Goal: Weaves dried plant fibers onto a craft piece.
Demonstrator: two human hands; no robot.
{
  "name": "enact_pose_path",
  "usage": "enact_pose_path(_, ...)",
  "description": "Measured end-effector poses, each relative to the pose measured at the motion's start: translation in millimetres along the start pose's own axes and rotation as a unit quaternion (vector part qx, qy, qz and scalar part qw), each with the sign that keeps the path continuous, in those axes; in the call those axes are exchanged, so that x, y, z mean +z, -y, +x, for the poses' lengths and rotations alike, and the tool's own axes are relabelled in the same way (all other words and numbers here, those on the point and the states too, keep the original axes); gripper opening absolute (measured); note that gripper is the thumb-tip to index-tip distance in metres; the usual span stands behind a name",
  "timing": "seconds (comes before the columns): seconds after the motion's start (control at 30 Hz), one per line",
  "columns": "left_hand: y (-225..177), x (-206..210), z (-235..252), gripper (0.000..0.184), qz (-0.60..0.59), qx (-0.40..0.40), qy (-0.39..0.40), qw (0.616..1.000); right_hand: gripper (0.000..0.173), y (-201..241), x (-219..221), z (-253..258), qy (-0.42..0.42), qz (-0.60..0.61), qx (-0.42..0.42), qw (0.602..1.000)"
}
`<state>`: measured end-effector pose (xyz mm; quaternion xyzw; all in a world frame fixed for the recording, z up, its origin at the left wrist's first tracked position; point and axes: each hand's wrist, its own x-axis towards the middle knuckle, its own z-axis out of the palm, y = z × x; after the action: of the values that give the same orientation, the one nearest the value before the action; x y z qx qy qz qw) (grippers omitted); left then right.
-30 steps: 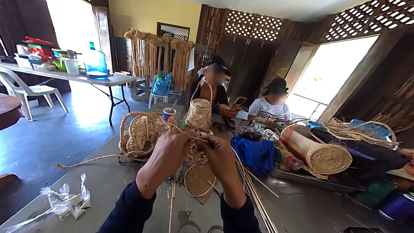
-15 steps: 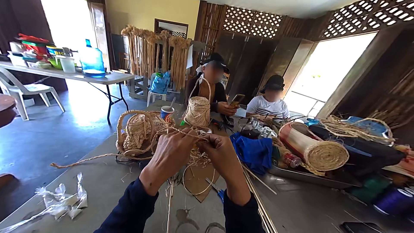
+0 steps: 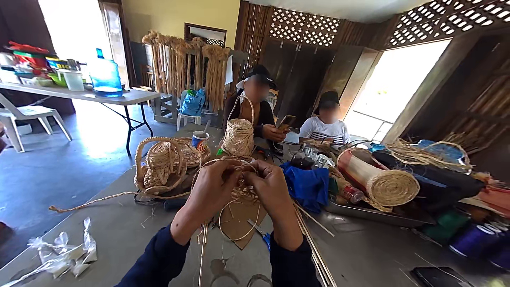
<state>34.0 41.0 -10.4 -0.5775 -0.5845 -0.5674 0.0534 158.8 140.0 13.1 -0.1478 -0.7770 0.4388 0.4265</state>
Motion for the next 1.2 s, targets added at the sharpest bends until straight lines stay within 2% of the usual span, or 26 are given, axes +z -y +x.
enact_pose_path(0.1, -2, 0, 2, 0.023, -0.057, -0.055, 0.010, 0.997, 0.010, -3, 0, 1, -0.016, 0.003, 0.003, 1.000)
enact_pose_path(0.4, -1, 1, -1, 0.022, -0.008, -0.063, -0.015, 0.998, 0.008, -1, 12, -4, -0.064, -0.075, -0.050, 0.994)
enact_pose_path(0.57, 3, -2, -3, 0.019, 0.000, -0.081, -0.039, 0.996, 0.009, 4, 9, -4, -0.043, -0.081, -0.034, 0.995)
enact_pose_path(0.77, -2, -9, 0, 0.012, -0.042, -0.138, -0.021, 0.989, 0.010, 1, 4, -3, -0.053, -0.055, -0.022, 0.997)
enact_pose_path(0.9, -15, -16, 3, 0.010, -0.074, -0.183, -0.008, 0.980, 0.012, -5, 1, 2, -0.015, -0.025, -0.003, 1.000)
enact_pose_path(1.03, -20, -18, 4, 0.009, -0.063, -0.173, -0.021, 0.983, 0.015, -8, -1, 3, 0.066, 0.013, 0.001, 0.998)
enact_pose_path(1.2, -26, -21, 3, 0.009, -0.056, -0.185, -0.003, 0.981, 0.014, -4, 8, -1, 0.068, 0.042, 0.021, 0.997)
